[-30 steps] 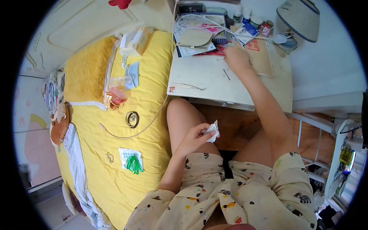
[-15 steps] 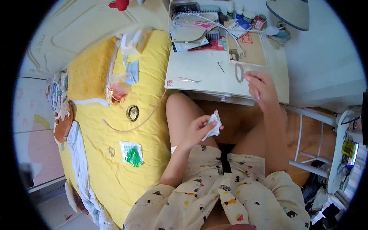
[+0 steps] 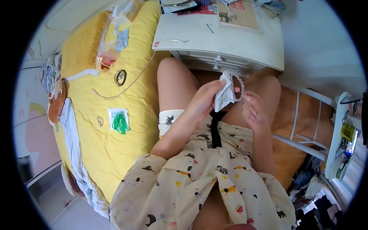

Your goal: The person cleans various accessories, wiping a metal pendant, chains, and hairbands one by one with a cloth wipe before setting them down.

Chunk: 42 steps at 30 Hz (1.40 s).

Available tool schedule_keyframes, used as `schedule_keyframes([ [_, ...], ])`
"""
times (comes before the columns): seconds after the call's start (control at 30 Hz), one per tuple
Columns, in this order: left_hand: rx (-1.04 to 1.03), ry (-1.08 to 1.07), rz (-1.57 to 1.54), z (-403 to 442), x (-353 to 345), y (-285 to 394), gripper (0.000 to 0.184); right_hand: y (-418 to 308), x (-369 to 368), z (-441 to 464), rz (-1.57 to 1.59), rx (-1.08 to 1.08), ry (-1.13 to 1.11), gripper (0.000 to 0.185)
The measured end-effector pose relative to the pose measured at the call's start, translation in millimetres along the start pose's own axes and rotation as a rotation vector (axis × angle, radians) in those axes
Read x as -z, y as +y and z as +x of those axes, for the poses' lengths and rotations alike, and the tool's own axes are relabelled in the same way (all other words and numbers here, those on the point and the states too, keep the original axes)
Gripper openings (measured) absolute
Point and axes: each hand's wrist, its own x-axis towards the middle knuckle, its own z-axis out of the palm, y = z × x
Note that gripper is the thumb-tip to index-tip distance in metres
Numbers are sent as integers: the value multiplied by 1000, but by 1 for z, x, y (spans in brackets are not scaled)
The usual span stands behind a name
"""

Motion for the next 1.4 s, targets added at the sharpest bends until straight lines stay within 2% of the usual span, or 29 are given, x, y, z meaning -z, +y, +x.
schedule_keyframes([
  [0.37, -108, -31, 146, -26, -17, -1, 22, 16, 15, -22, 32, 68, -11, 10],
  [0.47, -168, -48, 257, -31, -16, -3, 27, 17, 15, -23, 11, 80, -15, 11],
  [0.67, -230, -37, 250, -34, -17, -9, 24, 21, 16, -24, -141, 138, 20, 17],
  [0.77, -244, -4, 302, -33, -16, -12, 22, 25, 13, -25, -57, 190, -19, 17],
  [0.97, -340, 32, 428, -38, -31, -11, 20, 27, 7, -28, -128, 199, -63, 18],
  [1.1, -394, 55, 472, -36, -16, -3, 19, 19, 3, -32, -275, 295, 131, 15],
  [1.2, -456, 41, 485, -36, -13, 2, 18, 13, 5, -32, -392, 297, 110, 11],
  [1.4, -489, 65, 514, -40, -12, 2, 20, 14, -8, -34, -483, 463, 206, 10],
])
